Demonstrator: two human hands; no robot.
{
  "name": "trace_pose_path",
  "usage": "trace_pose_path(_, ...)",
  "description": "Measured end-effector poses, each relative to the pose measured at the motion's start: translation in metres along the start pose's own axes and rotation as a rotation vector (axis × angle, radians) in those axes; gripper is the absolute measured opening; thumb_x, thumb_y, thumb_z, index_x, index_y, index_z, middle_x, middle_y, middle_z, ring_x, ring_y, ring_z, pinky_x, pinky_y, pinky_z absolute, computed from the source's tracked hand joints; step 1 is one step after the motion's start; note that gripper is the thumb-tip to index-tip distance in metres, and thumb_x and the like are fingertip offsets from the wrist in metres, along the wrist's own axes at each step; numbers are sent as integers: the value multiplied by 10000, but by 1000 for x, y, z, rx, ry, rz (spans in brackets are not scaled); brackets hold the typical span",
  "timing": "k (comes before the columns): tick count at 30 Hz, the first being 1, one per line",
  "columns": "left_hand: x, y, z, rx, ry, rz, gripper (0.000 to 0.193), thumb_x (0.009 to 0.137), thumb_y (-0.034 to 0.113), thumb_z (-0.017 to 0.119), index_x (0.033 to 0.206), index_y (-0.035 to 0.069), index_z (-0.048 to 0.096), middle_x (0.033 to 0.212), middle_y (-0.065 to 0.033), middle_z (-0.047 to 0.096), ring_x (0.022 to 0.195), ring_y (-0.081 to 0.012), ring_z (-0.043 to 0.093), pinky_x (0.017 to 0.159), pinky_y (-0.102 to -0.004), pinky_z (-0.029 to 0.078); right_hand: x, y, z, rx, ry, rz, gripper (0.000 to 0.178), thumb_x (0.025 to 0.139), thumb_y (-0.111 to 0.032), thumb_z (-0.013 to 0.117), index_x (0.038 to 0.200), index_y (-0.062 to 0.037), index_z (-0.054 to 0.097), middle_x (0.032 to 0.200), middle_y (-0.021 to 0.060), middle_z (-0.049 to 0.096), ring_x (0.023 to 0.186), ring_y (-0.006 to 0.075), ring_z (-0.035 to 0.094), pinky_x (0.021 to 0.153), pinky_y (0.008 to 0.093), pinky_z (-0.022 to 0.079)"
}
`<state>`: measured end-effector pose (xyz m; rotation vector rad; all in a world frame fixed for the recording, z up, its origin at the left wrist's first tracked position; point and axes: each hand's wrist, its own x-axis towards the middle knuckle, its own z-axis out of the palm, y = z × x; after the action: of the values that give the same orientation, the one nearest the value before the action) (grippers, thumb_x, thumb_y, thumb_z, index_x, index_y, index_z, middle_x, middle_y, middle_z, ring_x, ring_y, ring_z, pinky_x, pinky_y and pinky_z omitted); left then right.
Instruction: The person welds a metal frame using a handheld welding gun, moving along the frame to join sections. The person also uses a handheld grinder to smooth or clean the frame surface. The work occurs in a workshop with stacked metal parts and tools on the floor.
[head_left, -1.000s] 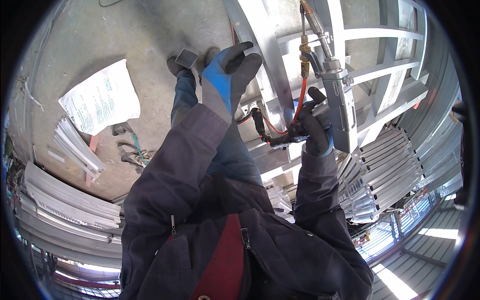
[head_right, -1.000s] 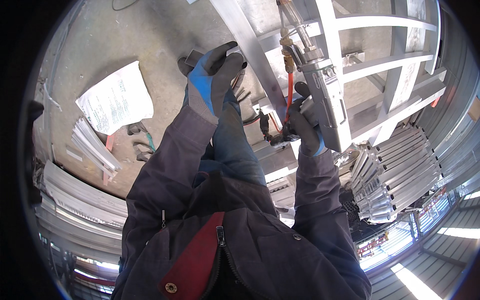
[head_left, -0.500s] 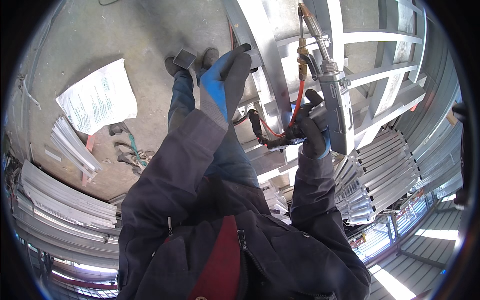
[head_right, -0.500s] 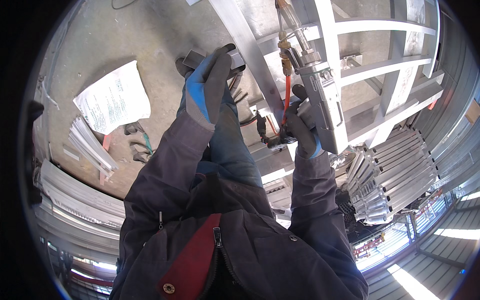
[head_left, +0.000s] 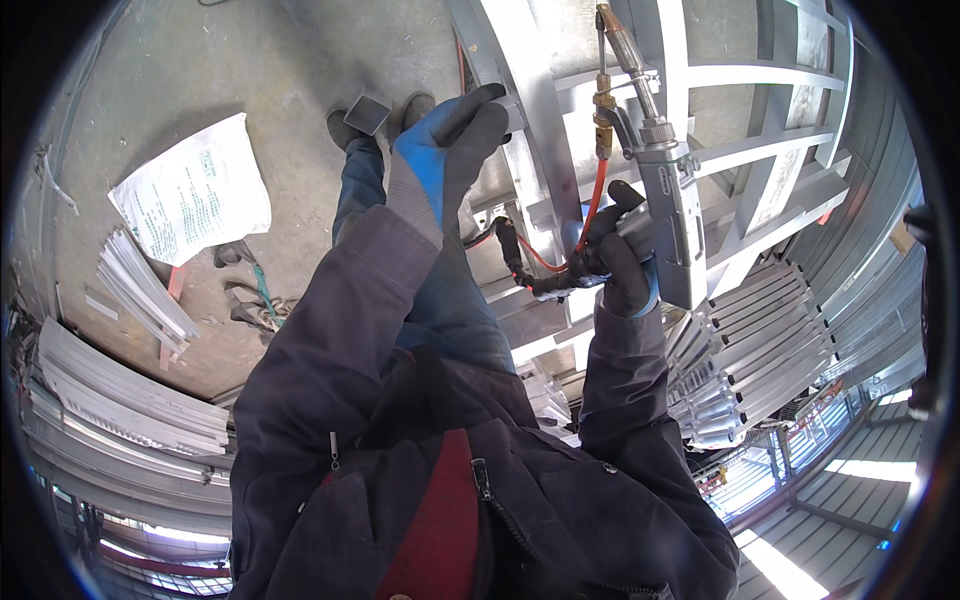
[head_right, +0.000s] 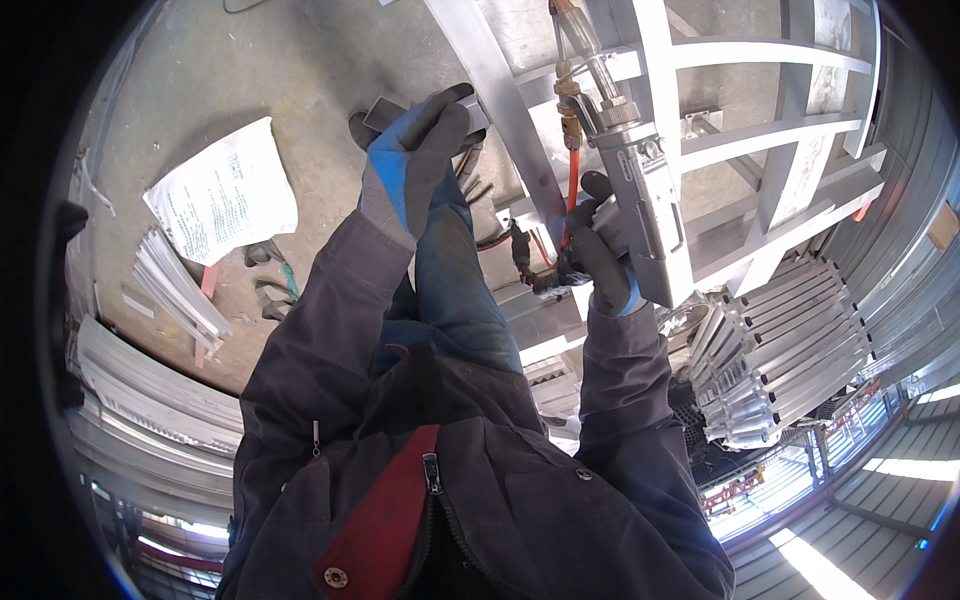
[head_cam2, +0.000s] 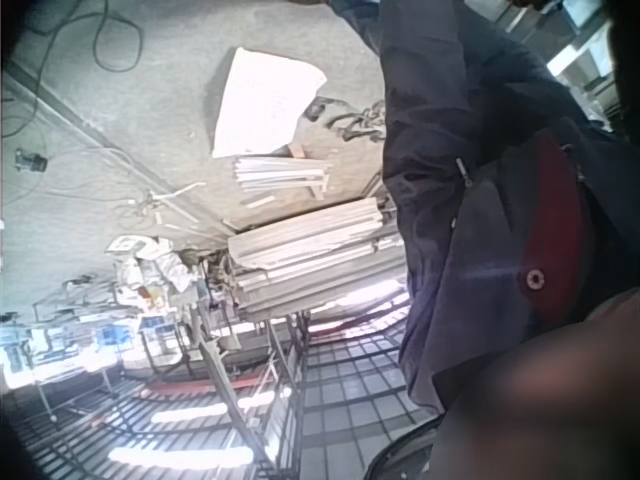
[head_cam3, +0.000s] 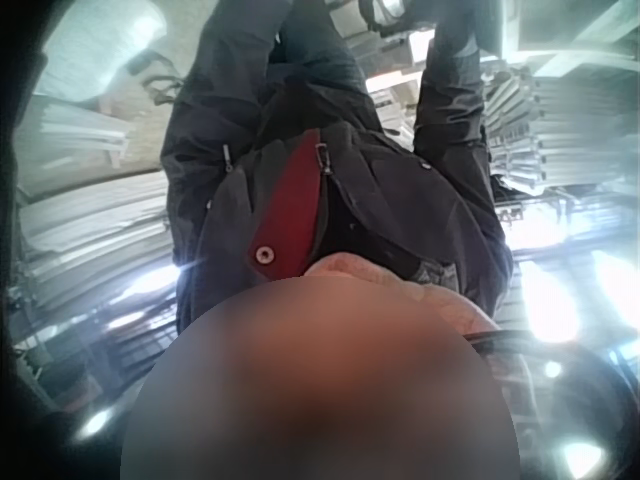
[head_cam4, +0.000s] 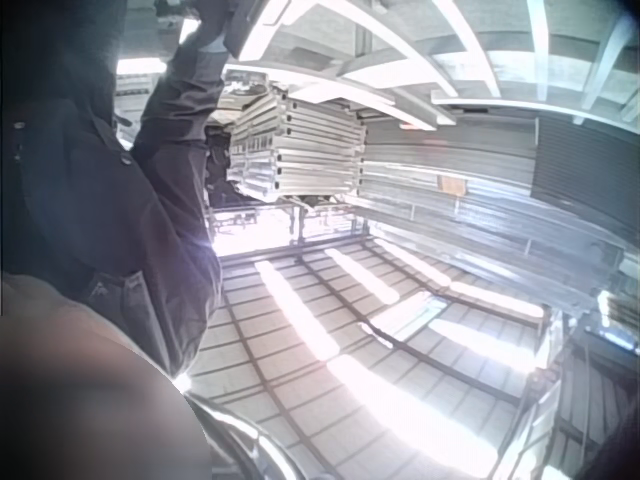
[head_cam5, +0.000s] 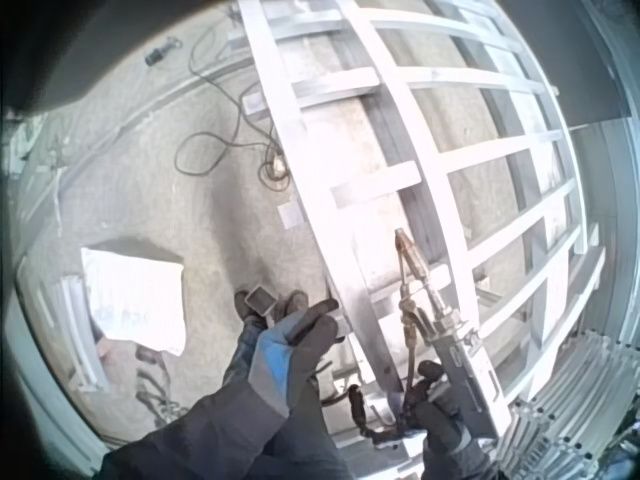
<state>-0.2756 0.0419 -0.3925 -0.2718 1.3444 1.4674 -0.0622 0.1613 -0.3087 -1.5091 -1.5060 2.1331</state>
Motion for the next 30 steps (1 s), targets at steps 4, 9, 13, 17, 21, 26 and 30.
trace_pose_path(4,1,4,1,77,0,62,412,968,244,737,1313,26,677,1104,-77,744,977,-114,683,806,-235,529,-1,-4,7,-40,53,-37,553,886,-5,597,1426,47,488,1035,113,666,832,168,647,743,321,561)
trace_pose_path(9,0,8,2,102,17,47,397,972,216,727,1306,7,674,1127,-88,734,1008,-129,680,856,-248,533,-1,-7,10,-74,66,-21,555,882,-14,602,1422,47,491,1022,112,668,847,172,652,756,318,557)
trace_pose_path(13,2,10,1,149,6,12,376,984,172,709,1298,-29,667,1169,-102,716,1056,-150,667,930,-260,531,0,-7,9,-75,42,-40,555,885,-24,605,1422,53,487,1000,114,659,825,186,656,747,324,555)
trace_pose_path(17,5,9,0,136,-13,14,380,989,178,702,1305,-29,663,1172,-106,714,1049,-150,669,930,-261,534,-1,-7,9,-43,46,-11,559,891,-33,595,1428,62,470,981,122,642,785,198,650,727,336,556)
trace_pose_path(21,6,9,-2,135,-47,47,444,974,241,721,1336,-7,650,1140,-102,729,989,-119,669,840,-238,534,-1,-6,9,-55,41,-16,568,897,-29,586,1440,65,451,978,126,633,775,202,646,701,338,555)
trace_pose_path(26,4,8,-3,150,-73,44,454,1001,182,676,1398,-22,597,1249,-152,696,1125,-169,664,968,-265,534,1,-4,7,-64,16,-32,568,905,-33,597,1442,73,444,969,122,630,775,202,643,692,338,550)
trace_pose_path(30,2,5,-3,249,-70,103,481,991,164,684,1421,-21,573,1262,-155,692,1125,-178,667,980,-279,532,2,-2,6,-36,4,-46,549,907,-2,608,1434,61,466,993,111,643,808,181,640,714,314,541)
